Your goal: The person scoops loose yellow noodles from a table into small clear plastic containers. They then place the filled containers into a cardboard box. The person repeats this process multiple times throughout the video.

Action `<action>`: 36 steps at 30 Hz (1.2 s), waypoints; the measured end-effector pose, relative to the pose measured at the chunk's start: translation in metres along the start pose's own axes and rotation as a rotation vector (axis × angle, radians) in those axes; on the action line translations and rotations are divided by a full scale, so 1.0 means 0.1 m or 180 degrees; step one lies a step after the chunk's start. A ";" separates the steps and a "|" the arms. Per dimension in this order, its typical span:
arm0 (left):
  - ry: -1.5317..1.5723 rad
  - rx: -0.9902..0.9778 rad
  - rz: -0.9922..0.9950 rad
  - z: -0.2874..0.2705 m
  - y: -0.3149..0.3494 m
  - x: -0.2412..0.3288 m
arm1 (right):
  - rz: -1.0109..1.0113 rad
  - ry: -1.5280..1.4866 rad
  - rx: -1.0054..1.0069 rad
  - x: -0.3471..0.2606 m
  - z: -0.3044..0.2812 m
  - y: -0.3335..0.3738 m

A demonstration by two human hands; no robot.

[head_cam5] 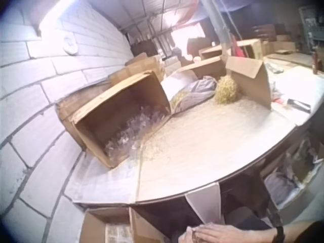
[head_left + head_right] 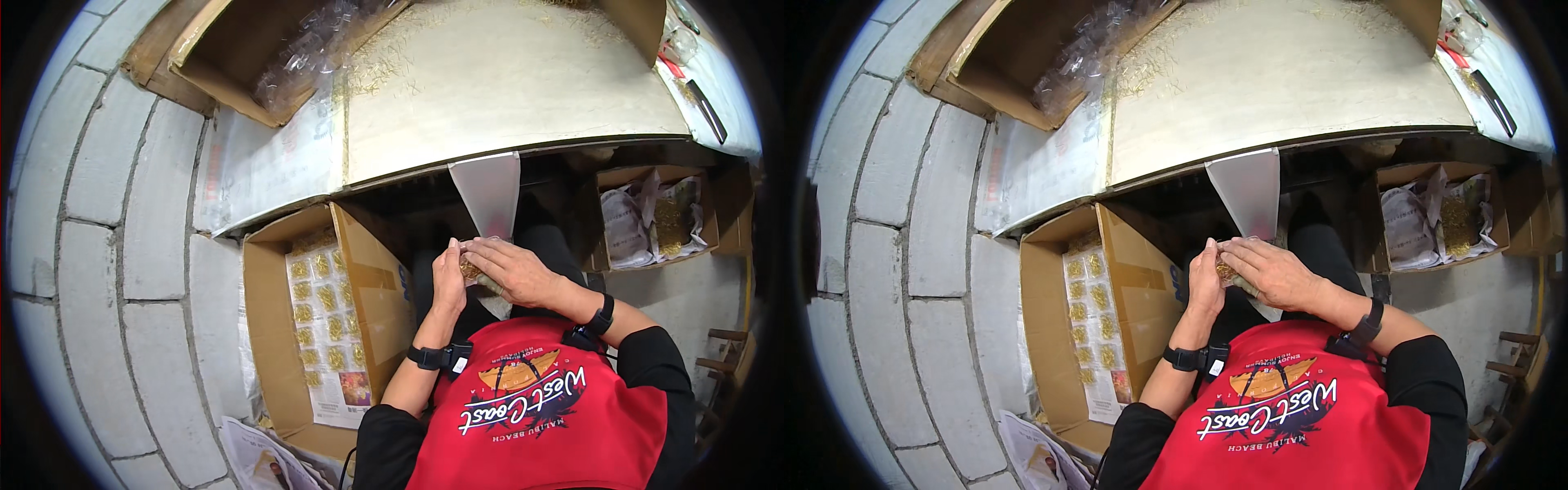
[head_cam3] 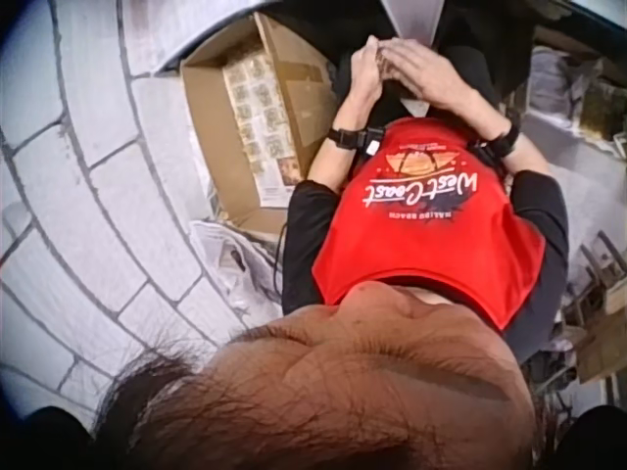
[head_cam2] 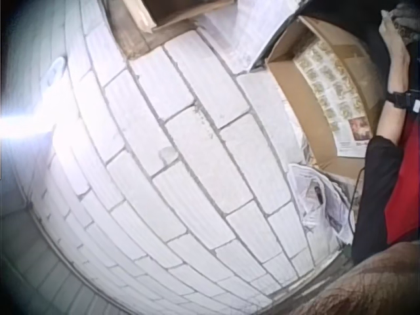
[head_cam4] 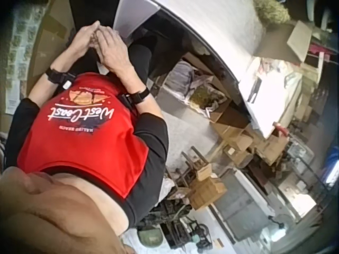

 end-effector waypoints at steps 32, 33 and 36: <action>0.0625 -0.0322 0.0424 0.16 0.12 0.16 | -0.0125 0.0367 -0.0167 -0.09 -0.22 -0.10; 0.0847 -0.0343 0.0349 0.17 0.12 0.20 | -0.0097 0.0443 -0.0239 -0.07 -0.17 -0.09; 0.0847 -0.0318 0.0405 0.16 0.14 0.21 | -0.0087 0.0380 -0.0179 -0.07 -0.12 -0.10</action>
Point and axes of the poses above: each hand's wrist, its own y-axis away from the middle knuckle, its own z-axis out of the palm, x = y × z, the point moved 1 cm from there along -y, towards the middle knuckle, and after that the axes turned 9 degrees about z, right-handed, at the moved point
